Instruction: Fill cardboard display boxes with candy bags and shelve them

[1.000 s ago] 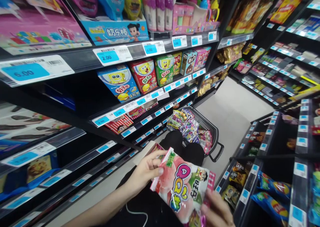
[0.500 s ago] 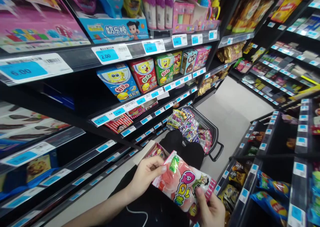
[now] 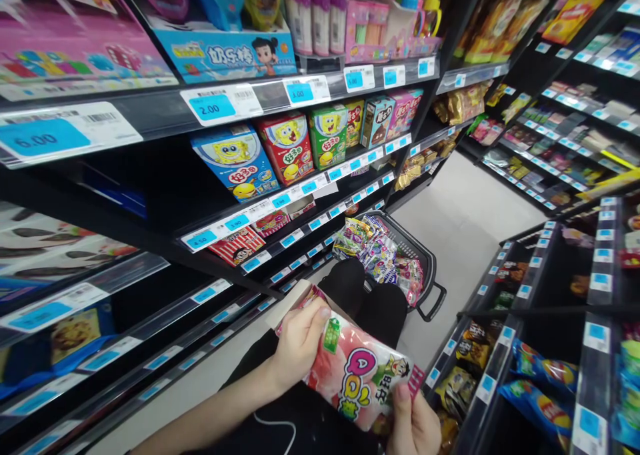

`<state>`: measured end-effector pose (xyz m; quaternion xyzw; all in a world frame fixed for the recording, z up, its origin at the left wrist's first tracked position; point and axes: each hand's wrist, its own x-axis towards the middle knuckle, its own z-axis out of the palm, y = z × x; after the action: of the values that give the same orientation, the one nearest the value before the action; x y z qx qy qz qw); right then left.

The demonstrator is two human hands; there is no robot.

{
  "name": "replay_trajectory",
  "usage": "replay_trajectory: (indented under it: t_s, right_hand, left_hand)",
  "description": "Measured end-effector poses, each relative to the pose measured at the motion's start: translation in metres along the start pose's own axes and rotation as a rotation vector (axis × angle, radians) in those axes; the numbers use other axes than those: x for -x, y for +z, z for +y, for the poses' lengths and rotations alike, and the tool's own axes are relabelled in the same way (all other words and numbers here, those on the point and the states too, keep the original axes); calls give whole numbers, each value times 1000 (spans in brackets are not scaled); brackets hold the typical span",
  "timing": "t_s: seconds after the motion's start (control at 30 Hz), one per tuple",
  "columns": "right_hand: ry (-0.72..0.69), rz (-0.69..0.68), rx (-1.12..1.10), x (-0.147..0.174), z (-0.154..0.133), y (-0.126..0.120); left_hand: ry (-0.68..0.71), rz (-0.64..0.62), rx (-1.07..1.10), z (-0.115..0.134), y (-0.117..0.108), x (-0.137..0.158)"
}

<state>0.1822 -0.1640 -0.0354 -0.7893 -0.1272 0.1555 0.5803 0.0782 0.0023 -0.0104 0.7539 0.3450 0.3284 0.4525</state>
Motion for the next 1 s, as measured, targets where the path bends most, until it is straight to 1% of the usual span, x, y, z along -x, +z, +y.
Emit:
replay_trajectory:
  t_s: [0.07, 0.17, 0.23, 0.33, 0.4, 0.47, 0.53, 0.6, 0.67, 0.7, 0.73, 0.8, 0.9, 1.0]
  right_hand:
    - [-9, 27, -3, 3, 2, 2]
    - [-63, -7, 30, 4, 1, 4]
    - [-123, -43, 58, 5, -2, 6]
    - [-257, -32, 122, 6, -6, 10]
    - [-337, -3, 179, 4, -7, 7]
    - [-338, 50, 255, -5, -8, -2]
    - [-297, 123, 352, -25, -8, -17]
    - [-309, 158, 478, -56, -6, -33]
    - [-357, 121, 688, -96, 0, -43]
    - [-344, 64, 797, -117, 5, -43]
    - [-301, -12, 865, -137, 12, -41]
    - [-250, -65, 886, -174, 30, -31]
    - [-170, -86, 861, -215, 58, -7]
    - [-114, -95, 768, -242, 76, 15]
  left_hand:
    - [19, 32, -11, 2, -1, -3]
    - [53, 66, -43, 4, -5, -8]
    - [101, 87, -89, 4, -9, -11]
    - [196, 107, -175, -1, -15, -14]
    - [282, 88, -202, -7, -20, -18]
    - [332, 16, -222, -13, -25, -20]
    - [334, -107, -342, -19, -30, -20]
    - [298, -219, -595, -25, -32, -13]
    - [229, -273, -876, -31, -31, -1]
    - [175, -280, -983, -34, -29, 6]
    - [118, -285, -1058, -38, -26, 13]
    - [30, -282, -1150, -45, -19, 26]
    - [-29, -247, -1240, -51, -11, 35]
    - [-54, -240, -1278, -51, -7, 31]
